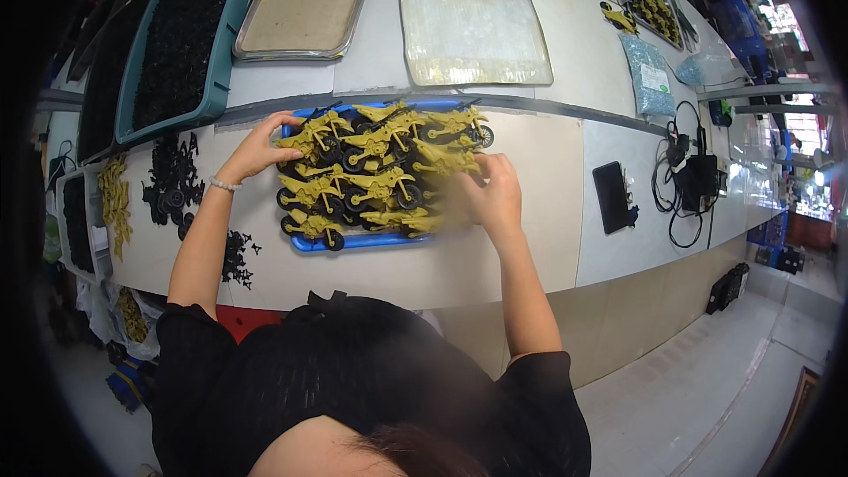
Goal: The person transfers assembled toy motorcycles onto a tray, arranges motorcycle components on the table, and assembles toy motorcycles by attaching wheels, handlebars, and frame pieces together by hand.
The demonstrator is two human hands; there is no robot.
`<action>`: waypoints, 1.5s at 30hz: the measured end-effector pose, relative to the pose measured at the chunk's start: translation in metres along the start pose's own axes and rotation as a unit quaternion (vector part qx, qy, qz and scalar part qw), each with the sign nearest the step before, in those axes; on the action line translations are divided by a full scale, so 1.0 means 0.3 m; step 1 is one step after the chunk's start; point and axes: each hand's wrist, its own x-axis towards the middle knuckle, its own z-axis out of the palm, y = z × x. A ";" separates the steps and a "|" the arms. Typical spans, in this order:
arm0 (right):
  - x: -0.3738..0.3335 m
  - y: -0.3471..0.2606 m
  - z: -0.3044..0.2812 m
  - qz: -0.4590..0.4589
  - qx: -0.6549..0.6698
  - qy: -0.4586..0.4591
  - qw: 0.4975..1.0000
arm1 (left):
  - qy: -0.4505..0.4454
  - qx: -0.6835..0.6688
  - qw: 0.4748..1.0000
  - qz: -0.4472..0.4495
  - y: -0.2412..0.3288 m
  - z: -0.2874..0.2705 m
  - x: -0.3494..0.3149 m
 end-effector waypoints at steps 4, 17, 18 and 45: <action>0.000 -0.010 -0.010 -0.003 -0.054 -0.011 0.998 | 0.079 -0.053 0.995 -0.010 -0.018 0.034 -0.065; 0.775 0.674 -0.068 0.074 -0.059 0.180 0.979 | 0.112 -0.395 0.844 -0.345 -0.135 0.423 -0.536; 0.814 0.686 -0.039 0.118 -0.055 0.159 0.979 | 0.083 -0.453 0.813 -0.356 -0.114 0.444 -0.533; 0.133 0.788 -0.654 0.101 0.342 0.398 0.846 | 0.178 -0.646 0.706 -0.230 0.306 0.648 0.077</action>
